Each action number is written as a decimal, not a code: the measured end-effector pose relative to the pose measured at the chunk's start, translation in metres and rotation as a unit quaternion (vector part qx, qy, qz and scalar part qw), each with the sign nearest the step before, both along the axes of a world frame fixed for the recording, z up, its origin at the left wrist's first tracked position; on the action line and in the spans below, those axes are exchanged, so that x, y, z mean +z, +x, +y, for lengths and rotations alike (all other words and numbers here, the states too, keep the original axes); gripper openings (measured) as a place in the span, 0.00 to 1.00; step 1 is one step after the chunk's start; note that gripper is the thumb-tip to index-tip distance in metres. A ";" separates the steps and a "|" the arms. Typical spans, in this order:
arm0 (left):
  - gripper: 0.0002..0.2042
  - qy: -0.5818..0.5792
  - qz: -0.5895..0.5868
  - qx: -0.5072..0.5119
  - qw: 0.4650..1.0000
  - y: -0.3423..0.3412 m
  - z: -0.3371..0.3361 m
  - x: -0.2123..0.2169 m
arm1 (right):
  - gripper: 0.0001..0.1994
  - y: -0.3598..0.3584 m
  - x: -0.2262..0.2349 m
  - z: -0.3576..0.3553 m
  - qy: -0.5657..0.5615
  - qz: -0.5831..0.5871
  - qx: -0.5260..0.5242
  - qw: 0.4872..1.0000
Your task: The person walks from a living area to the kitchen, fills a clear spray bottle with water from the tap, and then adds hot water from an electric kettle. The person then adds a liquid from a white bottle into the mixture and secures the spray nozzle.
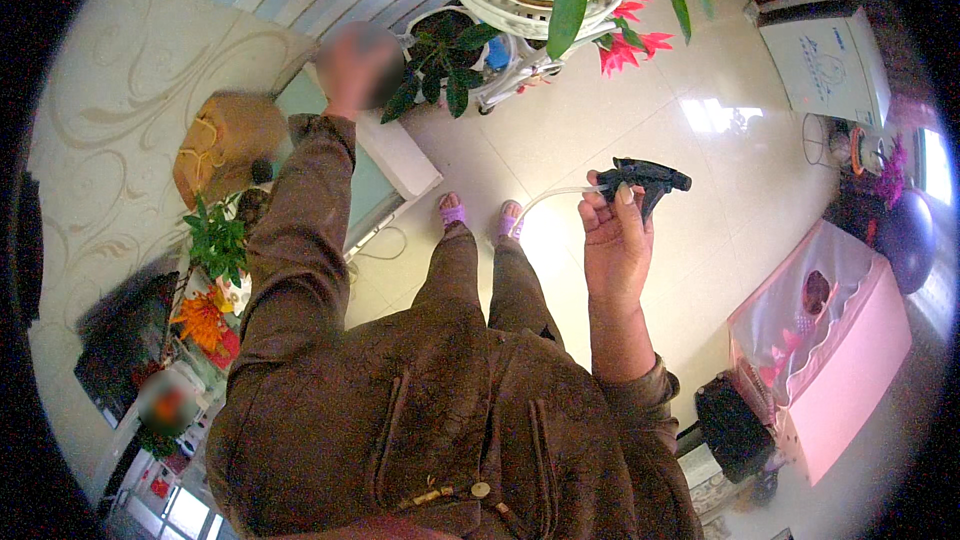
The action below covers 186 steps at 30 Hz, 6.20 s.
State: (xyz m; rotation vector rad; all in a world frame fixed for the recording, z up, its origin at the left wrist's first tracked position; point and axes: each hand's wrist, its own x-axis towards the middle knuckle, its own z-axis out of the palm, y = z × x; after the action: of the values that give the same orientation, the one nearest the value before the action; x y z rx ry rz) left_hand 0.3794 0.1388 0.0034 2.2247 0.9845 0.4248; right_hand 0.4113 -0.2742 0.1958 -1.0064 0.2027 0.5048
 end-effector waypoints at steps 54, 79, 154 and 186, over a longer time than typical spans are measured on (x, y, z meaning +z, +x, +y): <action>0.28 -0.756 -0.281 -0.157 0.570 0.060 -0.094 0.149 | 0.10 0.001 0.056 -0.055 0.047 -0.021 -0.058 0.997; 0.31 -0.735 -0.405 -0.136 0.527 0.147 -0.123 0.230 | 0.06 0.019 0.050 -0.108 0.068 -0.019 -0.134 0.988; 0.32 -0.662 -0.523 0.130 0.521 -0.272 -0.578 0.241 | 0.30 -0.127 0.130 -0.184 0.084 -0.431 0.544 0.715; 0.30 -0.672 -0.393 0.177 0.602 -0.117 -0.696 0.235 | 0.18 0.037 0.076 -0.321 0.038 -0.282 0.524 0.803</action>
State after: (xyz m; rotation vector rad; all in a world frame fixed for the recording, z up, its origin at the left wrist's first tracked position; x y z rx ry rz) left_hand 0.2625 -0.5573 0.2389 0.3329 0.7414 0.4930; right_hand 0.4484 -0.5950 0.2723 -1.0880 -0.9714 1.1653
